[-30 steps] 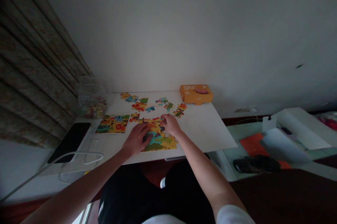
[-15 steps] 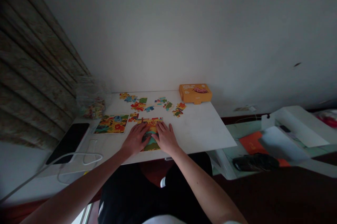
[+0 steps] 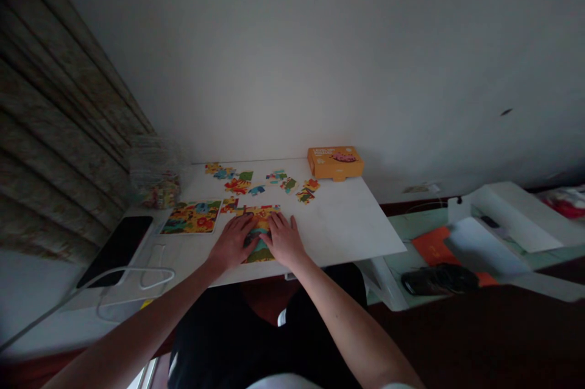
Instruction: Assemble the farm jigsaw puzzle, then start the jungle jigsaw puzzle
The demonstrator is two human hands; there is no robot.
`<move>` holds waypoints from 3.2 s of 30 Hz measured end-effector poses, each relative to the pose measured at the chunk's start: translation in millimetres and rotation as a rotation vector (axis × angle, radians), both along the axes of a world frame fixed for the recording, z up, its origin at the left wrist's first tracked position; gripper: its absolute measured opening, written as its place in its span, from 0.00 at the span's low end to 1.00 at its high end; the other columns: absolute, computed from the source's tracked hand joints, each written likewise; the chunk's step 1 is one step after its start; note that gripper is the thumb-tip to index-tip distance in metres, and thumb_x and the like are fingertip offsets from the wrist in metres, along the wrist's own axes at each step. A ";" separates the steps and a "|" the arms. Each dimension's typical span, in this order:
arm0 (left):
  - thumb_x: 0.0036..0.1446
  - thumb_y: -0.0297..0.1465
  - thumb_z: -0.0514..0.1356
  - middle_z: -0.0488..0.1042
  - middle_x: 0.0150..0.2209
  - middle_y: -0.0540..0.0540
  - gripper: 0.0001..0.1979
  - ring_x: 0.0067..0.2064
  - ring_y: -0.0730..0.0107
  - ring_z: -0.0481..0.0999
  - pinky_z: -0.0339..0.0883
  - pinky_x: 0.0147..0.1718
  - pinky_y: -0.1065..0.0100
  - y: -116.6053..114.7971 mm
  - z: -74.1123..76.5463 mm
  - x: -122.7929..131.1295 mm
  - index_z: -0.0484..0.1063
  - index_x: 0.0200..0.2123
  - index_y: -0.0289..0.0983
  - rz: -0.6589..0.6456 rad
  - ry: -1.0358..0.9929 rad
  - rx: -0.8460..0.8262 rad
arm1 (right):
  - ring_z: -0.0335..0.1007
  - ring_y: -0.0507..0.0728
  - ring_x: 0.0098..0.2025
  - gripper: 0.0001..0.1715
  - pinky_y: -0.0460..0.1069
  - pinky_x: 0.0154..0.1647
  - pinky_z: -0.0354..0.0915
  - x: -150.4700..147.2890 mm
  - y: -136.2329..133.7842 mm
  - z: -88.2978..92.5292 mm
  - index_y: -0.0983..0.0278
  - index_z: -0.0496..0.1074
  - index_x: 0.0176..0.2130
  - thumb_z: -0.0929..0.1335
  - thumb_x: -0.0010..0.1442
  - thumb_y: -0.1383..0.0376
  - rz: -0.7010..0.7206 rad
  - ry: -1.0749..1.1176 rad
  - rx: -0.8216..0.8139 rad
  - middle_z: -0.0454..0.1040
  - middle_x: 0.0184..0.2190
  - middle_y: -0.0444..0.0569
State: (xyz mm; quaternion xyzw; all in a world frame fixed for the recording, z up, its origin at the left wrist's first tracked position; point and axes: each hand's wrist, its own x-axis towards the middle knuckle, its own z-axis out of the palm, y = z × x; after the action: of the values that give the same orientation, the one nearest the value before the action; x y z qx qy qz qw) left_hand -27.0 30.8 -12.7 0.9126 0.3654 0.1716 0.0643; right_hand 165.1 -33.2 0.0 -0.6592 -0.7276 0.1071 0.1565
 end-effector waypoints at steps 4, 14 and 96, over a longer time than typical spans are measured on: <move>0.64 0.38 0.57 0.71 0.63 0.35 0.23 0.65 0.49 0.68 0.59 0.66 0.45 1.2 -1.6 -0.3 0.71 0.60 0.38 0.004 -0.010 -0.004 | 0.54 0.68 0.71 0.30 0.73 0.69 0.49 0.5 0.8 -0.1 0.60 0.63 0.68 0.58 0.73 0.52 -0.004 -0.004 0.001 0.64 0.68 0.59; 0.65 0.36 0.56 0.69 0.64 0.34 0.23 0.66 0.51 0.67 0.57 0.66 0.48 11.6 8.8 12.5 0.70 0.60 0.36 -0.052 0.095 -0.006 | 0.54 0.67 0.71 0.29 0.72 0.70 0.48 -0.5 0.8 1.3 0.60 0.64 0.67 0.58 0.74 0.52 -0.020 -0.014 -0.005 0.64 0.68 0.57; 0.67 0.50 0.53 0.51 0.74 0.43 0.32 0.74 0.46 0.50 0.34 0.71 0.37 -34.1 8.8 54.4 0.60 0.70 0.48 -0.001 0.180 -0.189 | 0.78 0.57 0.36 0.28 0.50 0.36 0.71 59.0 22.1 -32.6 0.62 0.70 0.47 0.74 0.53 0.49 -0.545 1.288 0.397 0.80 0.34 0.48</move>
State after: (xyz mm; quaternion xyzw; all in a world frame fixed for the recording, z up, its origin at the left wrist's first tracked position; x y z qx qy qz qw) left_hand 27.4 -3.3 -3.9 0.9143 0.3839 0.0539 0.1170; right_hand 224.1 -11.1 -32.6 -0.5825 -0.3066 0.2970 0.6917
